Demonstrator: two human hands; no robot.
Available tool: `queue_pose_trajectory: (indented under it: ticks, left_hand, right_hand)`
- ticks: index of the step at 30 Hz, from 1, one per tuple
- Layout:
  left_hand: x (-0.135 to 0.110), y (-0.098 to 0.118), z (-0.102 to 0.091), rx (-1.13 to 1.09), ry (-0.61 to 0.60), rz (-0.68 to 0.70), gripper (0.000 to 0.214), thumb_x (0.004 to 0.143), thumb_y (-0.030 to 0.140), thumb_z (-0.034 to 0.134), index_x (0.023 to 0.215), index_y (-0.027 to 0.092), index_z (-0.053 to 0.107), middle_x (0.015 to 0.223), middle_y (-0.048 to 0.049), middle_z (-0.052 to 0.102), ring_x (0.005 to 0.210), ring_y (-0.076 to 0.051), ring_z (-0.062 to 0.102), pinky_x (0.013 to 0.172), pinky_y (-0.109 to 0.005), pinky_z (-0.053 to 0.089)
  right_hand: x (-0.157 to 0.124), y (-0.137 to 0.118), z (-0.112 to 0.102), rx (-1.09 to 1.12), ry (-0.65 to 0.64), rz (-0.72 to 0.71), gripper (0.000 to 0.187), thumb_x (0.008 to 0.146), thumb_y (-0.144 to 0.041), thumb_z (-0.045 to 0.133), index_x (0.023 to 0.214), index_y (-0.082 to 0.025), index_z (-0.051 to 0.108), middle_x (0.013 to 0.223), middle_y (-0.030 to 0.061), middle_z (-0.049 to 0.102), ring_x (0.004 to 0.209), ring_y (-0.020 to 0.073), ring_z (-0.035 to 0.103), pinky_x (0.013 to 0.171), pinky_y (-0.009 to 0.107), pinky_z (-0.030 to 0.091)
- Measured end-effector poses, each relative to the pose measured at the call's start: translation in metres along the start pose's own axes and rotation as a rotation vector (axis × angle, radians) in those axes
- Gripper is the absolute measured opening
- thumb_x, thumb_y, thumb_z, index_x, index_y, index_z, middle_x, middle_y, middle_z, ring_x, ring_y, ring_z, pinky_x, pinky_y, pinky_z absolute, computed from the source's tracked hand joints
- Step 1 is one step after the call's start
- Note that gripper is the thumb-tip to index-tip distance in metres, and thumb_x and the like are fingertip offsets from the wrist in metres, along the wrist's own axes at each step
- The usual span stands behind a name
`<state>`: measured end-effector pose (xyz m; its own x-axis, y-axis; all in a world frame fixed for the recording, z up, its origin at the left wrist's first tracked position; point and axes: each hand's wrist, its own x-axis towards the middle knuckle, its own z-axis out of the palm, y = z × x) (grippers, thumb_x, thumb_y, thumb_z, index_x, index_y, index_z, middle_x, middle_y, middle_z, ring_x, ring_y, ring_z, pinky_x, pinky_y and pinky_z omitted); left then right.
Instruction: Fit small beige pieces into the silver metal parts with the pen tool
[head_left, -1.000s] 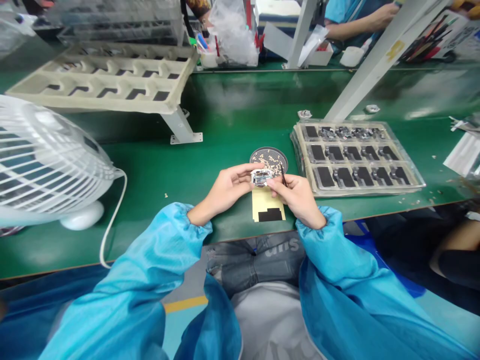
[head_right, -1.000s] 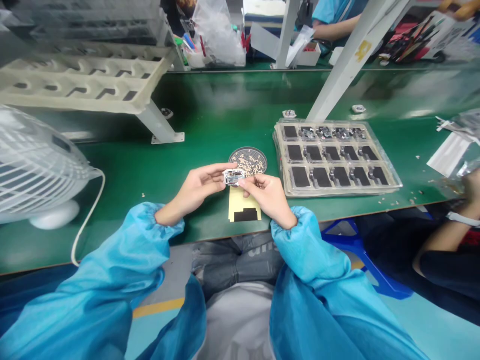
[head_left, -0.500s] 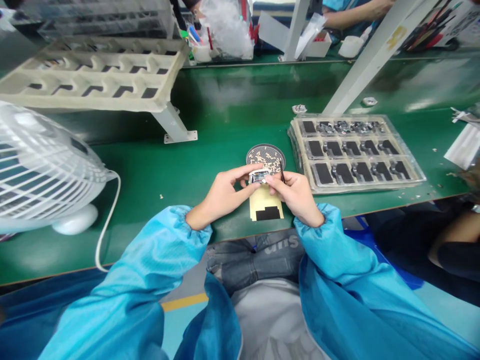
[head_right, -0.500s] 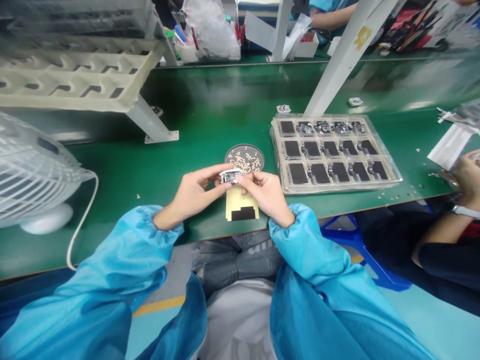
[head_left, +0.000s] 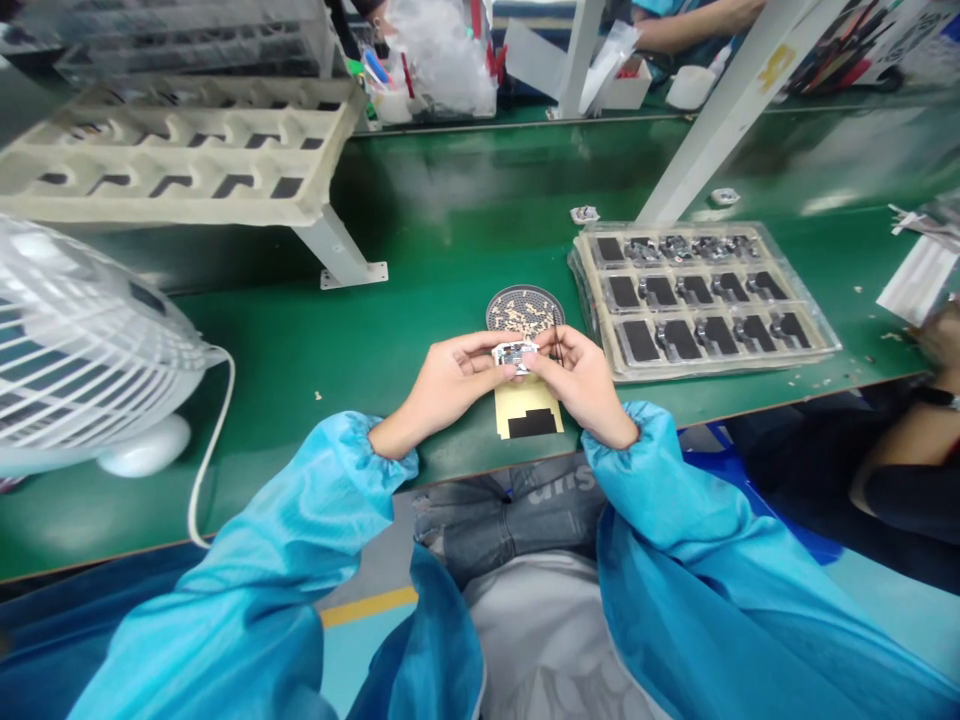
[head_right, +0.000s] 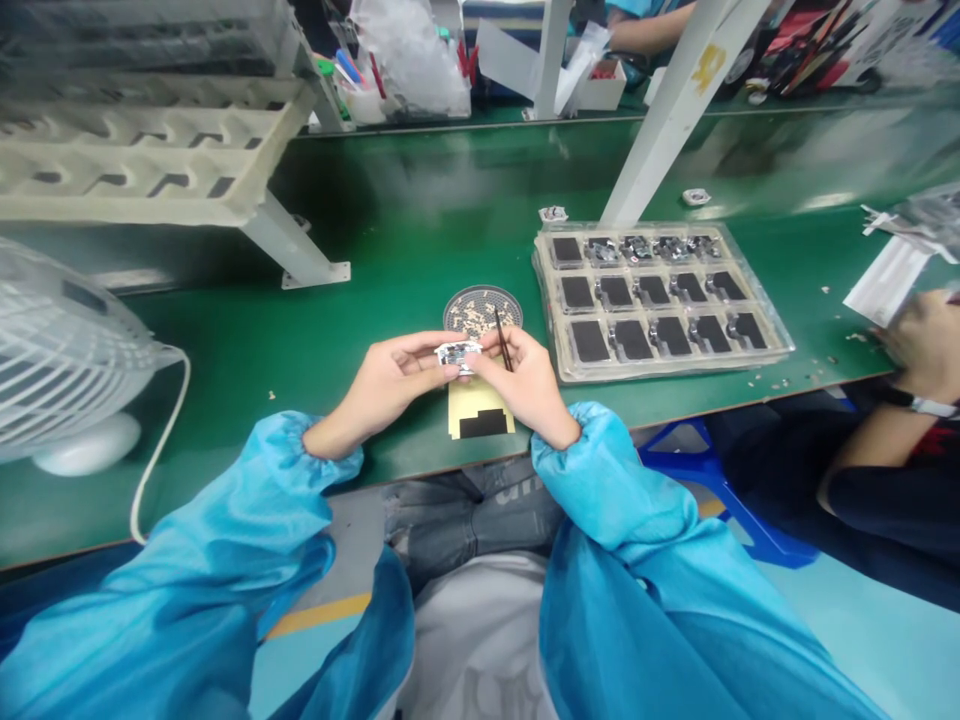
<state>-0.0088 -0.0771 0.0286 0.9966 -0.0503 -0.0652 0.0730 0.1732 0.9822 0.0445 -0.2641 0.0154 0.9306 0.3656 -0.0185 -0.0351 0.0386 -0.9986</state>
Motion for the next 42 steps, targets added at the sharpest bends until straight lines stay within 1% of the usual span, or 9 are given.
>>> queue_pose_trajectory:
  ticks: [7,13,18,23,27,30,37,39,42]
  left_hand:
    - [0.0,0.002,0.003,0.0,0.027,0.008,0.053,0.075,0.033,0.092,0.122,0.015,0.076,0.126,-0.0139,0.077,0.11,-0.027,0.077,0.104,-0.043,0.061]
    - [0.0,0.002,0.004,0.002,0.017,0.0,0.049,0.077,0.033,0.09,0.12,0.015,0.077,0.122,-0.0129,0.079,0.106,-0.026,0.078,0.101,-0.042,0.062]
    - [0.0,0.001,0.002,0.014,0.036,0.011,0.043,0.079,0.031,0.088,0.118,0.015,0.078,0.122,-0.0123,0.079,0.106,-0.025,0.077,0.099,-0.039,0.062]
    - [0.002,-0.004,0.001,0.032,0.009,0.008,0.038,0.088,0.037,0.079,0.121,0.018,0.078,0.125,-0.0124,0.077,0.102,-0.024,0.076,0.084,-0.033,0.062]
    - [0.002,-0.005,0.003,0.236,0.043,0.117,0.04,0.084,0.036,0.082,0.119,0.017,0.077,0.119,-0.011,0.078,0.099,-0.023,0.074,0.086,-0.034,0.06]
    - [0.001,-0.004,0.004,0.422,0.091,0.175,0.034,0.086,0.037,0.08,0.112,0.017,0.079,0.11,-0.0095,0.079,0.096,-0.022,0.072,0.085,-0.033,0.058]
    - [0.002,-0.011,0.006,0.279,0.101,0.108,0.041,0.081,0.043,0.085,0.109,0.014,0.076,0.097,-0.0088,0.078,0.084,-0.02,0.071,0.078,-0.032,0.058]
    - [0.003,-0.012,0.005,0.326,0.093,0.136,0.038,0.083,0.043,0.083,0.109,0.015,0.076,0.097,-0.0079,0.078,0.082,-0.019,0.07,0.076,-0.031,0.056]
    - [0.004,-0.009,0.001,0.571,0.114,0.275,0.025,0.09,0.034,0.076,0.109,0.018,0.078,0.094,-0.0058,0.075,0.079,-0.016,0.064,0.073,-0.029,0.051]
  right_hand:
    - [-0.004,0.001,0.001,-0.014,-0.003,-0.073,0.046,0.071,-0.047,0.092,0.099,-0.021,0.067,0.094,0.0036,0.071,0.09,0.0192,0.068,0.083,0.033,0.058]
    - [-0.005,0.007,0.001,-0.039,0.01,-0.059,0.042,0.073,-0.047,0.091,0.097,-0.021,0.069,0.09,0.0032,0.073,0.085,0.0191,0.069,0.08,0.034,0.059]
    - [-0.006,0.008,0.001,-0.027,-0.006,-0.082,0.042,0.072,-0.043,0.093,0.1,-0.02,0.072,0.095,0.0042,0.074,0.087,0.0191,0.069,0.083,0.034,0.058]
    - [-0.007,0.006,0.0,-0.068,0.022,-0.055,0.04,0.075,-0.046,0.089,0.1,-0.02,0.071,0.09,0.0032,0.073,0.079,0.0178,0.066,0.076,0.033,0.056]
    - [-0.007,0.005,0.0,-0.108,0.048,-0.063,0.043,0.075,-0.05,0.089,0.098,-0.02,0.069,0.085,0.0024,0.07,0.074,0.0167,0.062,0.069,0.032,0.053]
    - [-0.007,0.004,0.001,-0.098,0.02,-0.059,0.046,0.073,-0.053,0.09,0.096,-0.021,0.067,0.084,0.002,0.069,0.076,0.0174,0.063,0.072,0.033,0.054]
    - [-0.003,0.009,0.0,-0.062,-0.003,-0.03,0.047,0.071,-0.053,0.091,0.094,-0.02,0.068,0.086,0.0036,0.072,0.08,0.0191,0.066,0.077,0.035,0.056]
    - [-0.002,0.011,-0.003,-0.131,-0.013,-0.065,0.044,0.073,-0.051,0.091,0.095,-0.02,0.069,0.091,0.0044,0.072,0.085,0.0204,0.067,0.081,0.036,0.057]
    - [-0.002,0.008,-0.01,-0.27,0.015,-0.217,0.042,0.077,-0.045,0.089,0.107,-0.021,0.073,0.106,0.0071,0.071,0.098,0.0233,0.067,0.085,0.037,0.057]
